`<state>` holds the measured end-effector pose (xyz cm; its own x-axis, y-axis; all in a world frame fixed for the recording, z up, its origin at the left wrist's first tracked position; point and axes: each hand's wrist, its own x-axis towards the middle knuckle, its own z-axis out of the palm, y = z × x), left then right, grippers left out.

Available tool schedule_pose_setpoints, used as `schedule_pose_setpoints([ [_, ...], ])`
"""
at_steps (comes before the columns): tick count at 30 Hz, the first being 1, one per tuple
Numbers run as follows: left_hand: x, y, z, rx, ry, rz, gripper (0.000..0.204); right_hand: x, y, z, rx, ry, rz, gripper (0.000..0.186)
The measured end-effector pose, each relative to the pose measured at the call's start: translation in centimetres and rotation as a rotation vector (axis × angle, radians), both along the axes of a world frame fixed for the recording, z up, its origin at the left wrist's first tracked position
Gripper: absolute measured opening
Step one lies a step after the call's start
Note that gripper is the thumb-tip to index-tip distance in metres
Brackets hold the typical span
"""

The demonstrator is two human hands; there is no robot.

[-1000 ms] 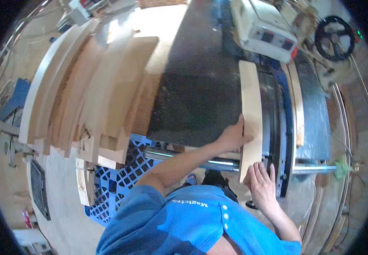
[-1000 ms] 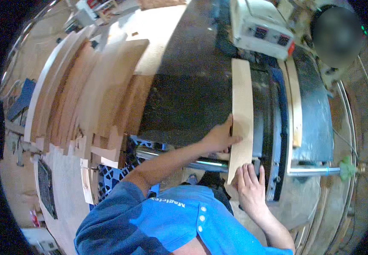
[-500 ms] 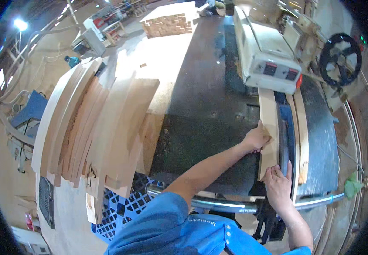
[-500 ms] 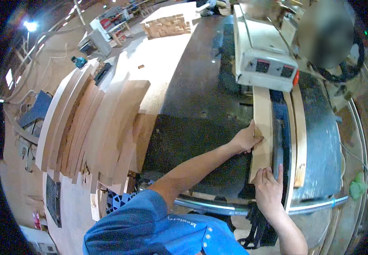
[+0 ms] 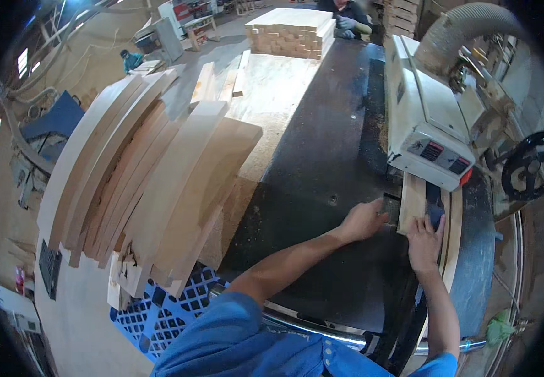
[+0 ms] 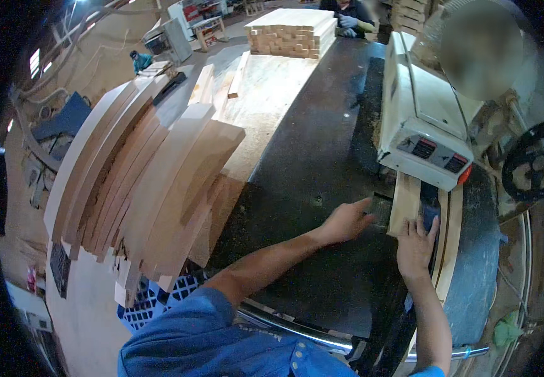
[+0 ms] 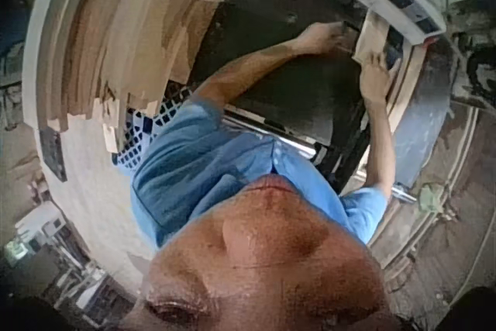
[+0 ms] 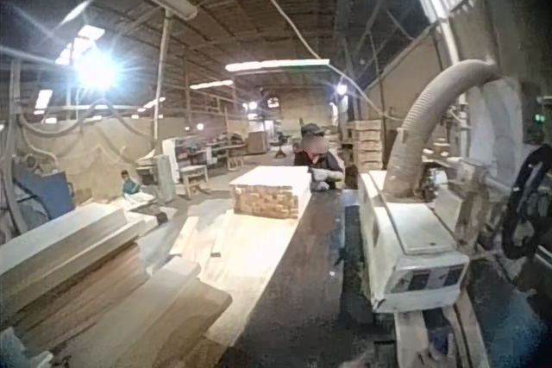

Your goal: The person feeds wooden boards one by one through a woodworking machine by hand.

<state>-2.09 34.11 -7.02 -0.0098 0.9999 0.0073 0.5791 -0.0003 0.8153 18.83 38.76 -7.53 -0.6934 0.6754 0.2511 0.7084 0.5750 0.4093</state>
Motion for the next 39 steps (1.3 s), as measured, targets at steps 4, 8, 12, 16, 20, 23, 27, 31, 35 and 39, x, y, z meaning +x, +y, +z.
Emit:
schedule_pose_setpoints([
  [4, -5.0, -8.7, -0.1, 0.05, -0.014, 0.139, 0.046, -4.8, -3.0, 3.5, -0.229, 0.081, 0.087, 0.043],
  [8, -8.9, -17.8, -0.4, 0.075, 0.034, 0.39, 0.04, -7.2, -5.3, 3.6, -0.264, 0.119, 0.297, 0.031],
  [12, -11.5, -25.5, -3.9, 0.286, 0.284, 0.546, 0.034, -10.0, -7.5, 3.8, -0.319, 0.149, 0.385, 0.015],
  [16, -11.2, -27.1, -4.6, 0.521, 0.468, 0.586, 0.026, -13.0, -11.1, 4.8, -0.363, 0.132, 0.462, 0.021],
  [20, -11.6, -26.9, -4.9, 0.588, 0.449, 0.592, 0.022, -14.0, -14.1, 4.7, -0.392, 0.083, 0.442, 0.026],
  [23, -11.6, -26.8, -5.1, 0.593, 0.404, 0.558, 0.019, -13.8, -15.5, 3.7, -0.393, 0.013, 0.412, 0.03],
  [27, -11.9, -26.7, -6.0, 0.703, 0.369, 0.541, 0.022, -14.0, -17.3, 3.5, -0.425, -0.01, 0.372, 0.033],
  [31, -11.7, -26.9, -6.2, 0.713, 0.353, 0.556, 0.02, -14.4, -18.7, 3.7, -0.456, -0.02, 0.347, 0.03],
  [35, -11.9, -26.9, -6.1, 0.705, 0.321, 0.525, 0.018, -14.8, -20.0, 3.4, -0.455, 0.015, 0.368, 0.029],
  [39, -11.9, -27.0, -5.5, 0.702, 0.352, 0.507, 0.018, -15.4, -21.2, 3.0, -0.489, 0.02, 0.342, 0.03],
])
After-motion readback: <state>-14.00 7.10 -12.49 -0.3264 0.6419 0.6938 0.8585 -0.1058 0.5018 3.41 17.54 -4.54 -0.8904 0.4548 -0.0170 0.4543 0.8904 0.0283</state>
